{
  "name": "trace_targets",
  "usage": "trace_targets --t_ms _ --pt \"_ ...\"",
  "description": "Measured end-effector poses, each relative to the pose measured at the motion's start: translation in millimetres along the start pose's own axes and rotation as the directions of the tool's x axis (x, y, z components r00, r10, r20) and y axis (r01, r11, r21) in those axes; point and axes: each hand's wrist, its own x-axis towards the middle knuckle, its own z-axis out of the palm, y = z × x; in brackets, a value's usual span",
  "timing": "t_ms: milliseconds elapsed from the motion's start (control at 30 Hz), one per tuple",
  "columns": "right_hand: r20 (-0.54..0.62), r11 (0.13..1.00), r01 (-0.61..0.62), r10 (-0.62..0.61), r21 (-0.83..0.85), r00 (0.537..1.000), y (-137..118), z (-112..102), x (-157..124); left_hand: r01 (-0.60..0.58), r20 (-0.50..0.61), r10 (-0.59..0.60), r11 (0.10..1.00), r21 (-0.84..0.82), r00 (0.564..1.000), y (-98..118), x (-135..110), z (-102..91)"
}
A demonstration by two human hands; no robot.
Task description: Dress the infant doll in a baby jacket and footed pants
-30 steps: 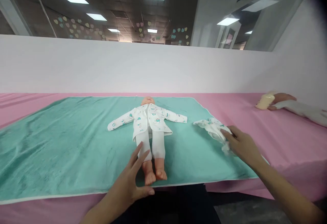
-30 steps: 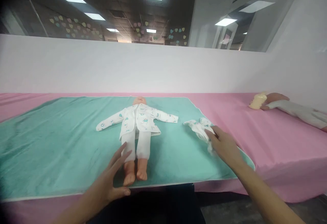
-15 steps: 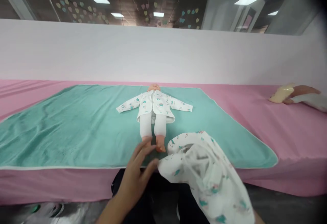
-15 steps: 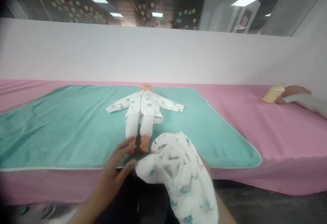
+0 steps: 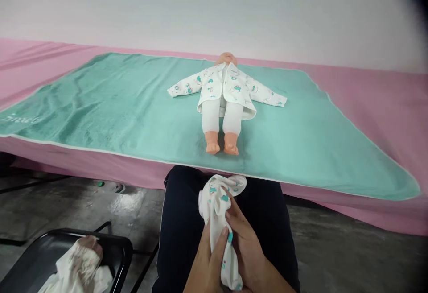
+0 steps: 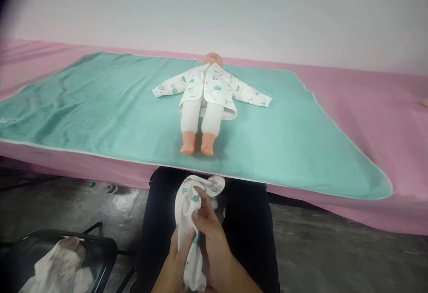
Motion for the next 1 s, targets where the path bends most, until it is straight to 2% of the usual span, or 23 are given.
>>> trace_targets --t_ms 67,133,167,200,267,300,333,367,400,433,467,500,533,567,600,633,667,700,833,933,1000 --pt "-0.057 1.0 -0.024 0.023 -0.014 0.998 3 -2 3 0.045 -0.046 -0.049 0.995 -0.086 0.998 -1 -3 1.1" --pt "-0.078 0.995 -0.019 0.011 -0.097 0.997 2 -10 5 0.172 -0.1 -0.194 0.965 -0.2 0.976 -2 -2 -5.5" --pt "-0.082 0.985 0.006 -0.02 -0.17 0.996 1 -16 7 0.261 -0.125 -0.298 0.933 -0.248 0.946 -3 0 -11.2" --pt "-0.087 0.966 0.039 -0.063 -0.257 0.994 -1 -24 9 0.364 -0.148 -0.417 0.886 -0.287 0.897 -4 3 -17.6" --pt "-0.097 0.891 0.104 -0.163 -0.442 0.982 -6 -39 12 0.555 -0.179 -0.632 0.758 -0.342 0.754 -6 12 -30.6" --pt "-0.1 0.836 0.13 -0.215 -0.533 0.971 -10 -47 13 0.617 -0.185 -0.702 0.699 -0.361 0.688 -6 17 -36.2" --pt "-0.099 0.763 0.157 -0.279 -0.627 0.955 -14 -53 13 0.654 -0.184 -0.744 0.657 -0.374 0.642 -7 22 -40.9" --pt "-0.08 0.663 0.195 -0.361 -0.723 0.929 -18 -57 12 0.671 -0.171 -0.762 0.636 -0.381 0.624 -7 27 -44.8" --pt "-0.022 0.53 0.247 -0.449 -0.811 0.893 -22 -59 10 0.675 -0.143 -0.761 0.633 -0.38 0.633 -7 32 -47.9" --pt "0.092 0.373 0.316 -0.51 -0.872 0.855 -25 -58 6 0.671 -0.094 -0.744 0.644 -0.367 0.662 -6 37 -50.5" --pt "0.255 0.213 0.409 -0.512 -0.888 0.82 -27 -55 2 0.665 -0.029 -0.716 0.663 -0.343 0.698 -4 43 -52.9" --pt "0.443 0.072 0.524 -0.445 -0.849 0.779 -29 -49 -2 0.654 0.048 -0.677 0.687 -0.317 0.734 -2 49 -55.3" --pt "0.617 -0.027 0.644 -0.318 -0.765 0.72 -30 -41 -6 0.638 0.13 -0.632 0.712 -0.294 0.764 1 55 -57.9" --pt "0.744 -0.082 0.743 -0.169 -0.664 0.647 -31 -32 -9 0.62 0.202 -0.586 0.736 -0.273 0.785 4 62 -60.9" --pt "0.815 -0.119 0.807 -0.038 -0.578 0.578 -31 -22 -11 0.599 0.254 -0.546 0.759 -0.254 0.799 7 69 -64.2" --pt "0.843 -0.164 0.838 0.055 -0.521 0.535 -31 -13 -12 0.577 0.28 -0.514 0.783 -0.232 0.811 11 76 -67.7" --pt "0.843 -0.225 0.84 0.114 -0.494 0.526 -31 -5 -11 0.552 0.283 -0.491 0.809 -0.203 0.824 13 83 -71.1" --pt "0.827 -0.289 0.825 0.155 -0.486 0.541 -31 1 -9 0.526 0.27 -0.475 0.835 -0.163 0.837 16 89 -74.2" --pt "0.704 -0.474 0.732 0.279 -0.49 0.653 -21 6 4 0.445 0.187 -0.433 0.895 -0.027 0.882 22 104 -81.4" --pt "0.609 -0.517 0.69 0.351 -0.507 0.711 -6 -6 14 0.429 0.098 -0.421 0.898 -0.091 0.902 22 107 -87.0" --pt "0.562 -0.487 0.682 0.391 -0.546 0.729 -3 -16 17 0.459 -0.044 -0.469 0.877 -0.145 0.882 17 107 -95.7"
